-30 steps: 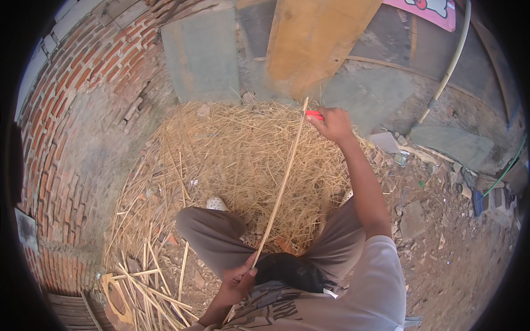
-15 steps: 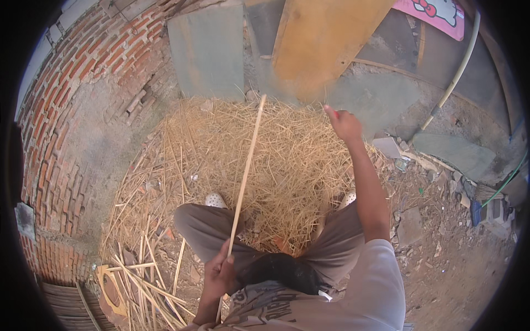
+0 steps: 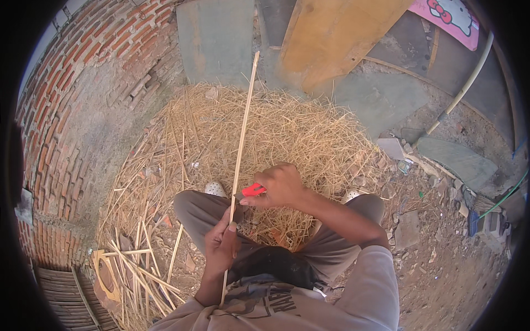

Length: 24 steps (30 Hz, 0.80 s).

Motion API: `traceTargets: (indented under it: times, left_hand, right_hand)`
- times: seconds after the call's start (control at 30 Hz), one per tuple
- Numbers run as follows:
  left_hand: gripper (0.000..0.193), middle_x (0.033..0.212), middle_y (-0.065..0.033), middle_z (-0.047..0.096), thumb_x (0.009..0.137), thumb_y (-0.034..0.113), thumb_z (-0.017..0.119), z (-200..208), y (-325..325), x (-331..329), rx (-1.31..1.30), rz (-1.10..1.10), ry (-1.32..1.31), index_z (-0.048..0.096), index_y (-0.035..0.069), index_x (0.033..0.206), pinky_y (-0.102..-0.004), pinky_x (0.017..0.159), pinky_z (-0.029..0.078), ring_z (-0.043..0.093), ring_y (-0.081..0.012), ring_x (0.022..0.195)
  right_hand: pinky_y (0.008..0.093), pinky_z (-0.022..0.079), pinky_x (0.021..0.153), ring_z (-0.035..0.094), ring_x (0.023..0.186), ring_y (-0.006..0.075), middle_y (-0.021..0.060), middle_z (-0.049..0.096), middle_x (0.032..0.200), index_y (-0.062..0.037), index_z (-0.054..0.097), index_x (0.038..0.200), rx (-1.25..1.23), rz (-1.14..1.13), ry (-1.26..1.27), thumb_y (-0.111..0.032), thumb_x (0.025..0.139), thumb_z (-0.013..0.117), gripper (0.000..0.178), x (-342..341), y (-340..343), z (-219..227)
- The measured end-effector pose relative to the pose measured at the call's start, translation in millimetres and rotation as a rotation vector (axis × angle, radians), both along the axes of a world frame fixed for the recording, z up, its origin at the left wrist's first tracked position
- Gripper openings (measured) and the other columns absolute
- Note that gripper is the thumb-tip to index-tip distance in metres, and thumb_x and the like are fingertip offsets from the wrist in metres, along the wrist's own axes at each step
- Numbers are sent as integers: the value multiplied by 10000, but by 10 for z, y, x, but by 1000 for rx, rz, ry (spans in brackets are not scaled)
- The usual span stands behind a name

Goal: The person sits cross-legged on a pile of straw and uses a red utility knife to shave a long bamboo stick. They hold the stick with their left hand and repeatedly scrape the blade along its length to remove the outer layer, creating a pile of shavings.

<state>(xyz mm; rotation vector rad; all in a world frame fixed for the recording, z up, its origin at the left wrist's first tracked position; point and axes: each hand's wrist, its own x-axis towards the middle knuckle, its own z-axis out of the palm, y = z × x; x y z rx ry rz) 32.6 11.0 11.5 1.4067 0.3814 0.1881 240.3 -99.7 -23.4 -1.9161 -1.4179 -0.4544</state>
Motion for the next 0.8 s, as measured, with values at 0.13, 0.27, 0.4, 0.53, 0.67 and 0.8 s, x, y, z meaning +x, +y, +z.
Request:
traceTargets:
  times: [0.13, 0.27, 0.4, 0.53, 0.67, 0.8]
  left_hand:
    - [447, 575, 78, 421, 1018, 112, 463, -33, -6, 7, 55, 7, 2, 382, 39, 1452, -178, 414, 307, 369, 5, 448]
    - [444, 583, 83, 414, 1021, 118, 456, 1, -25, 55, 73, -11, 22, 384, 46, 1453, -174, 425, 312, 365, 8, 461]
    - [443, 587, 89, 407, 1023, 124, 454, 11, -34, 71, 88, -24, 41, 385, 57, 1456, -169, 438, 318, 363, 13, 472]
    - [426, 561, 82, 411, 1014, 95, 457, -9, -52, 55, 63, -1, 53, 419, 58, 1436, -187, 420, 294, 358, 2, 449]
    - [426, 560, 84, 404, 1016, 103, 458, -60, -53, 53, 53, -4, 62, 419, 67, 1439, -186, 422, 296, 354, 4, 453]
    - [441, 582, 96, 397, 1019, 121, 458, -86, -54, 47, 83, -29, 91, 394, 50, 1449, -173, 436, 311, 361, 12, 471]
  right_hand:
    - [346, 438, 459, 548, 445, 227, 35, 490, 493, -110, 512, 557, 2, -70, -57, -700, 654, 700, 627, 42, -8, -23]
    - [343, 436, 455, 542, 436, 220, 32, 485, 488, -113, 506, 554, 15, -101, -90, -711, 643, 699, 635, 121, -29, -24]
    - [347, 423, 446, 535, 429, 218, 25, 479, 484, -113, 506, 552, 3, -134, -99, -715, 636, 702, 638, 172, -32, -28]
    - [353, 412, 440, 532, 428, 217, 23, 477, 484, -111, 511, 551, -6, -144, -124, -723, 642, 689, 644, 238, -18, -29]
    - [361, 413, 441, 535, 432, 221, 23, 477, 483, -113, 512, 548, 2, -146, -143, -741, 654, 665, 655, 287, 5, -82]
    - [363, 412, 438, 535, 433, 224, 25, 476, 480, -119, 502, 540, -47, -218, -161, -756, 658, 648, 664, 470, 3, -132]
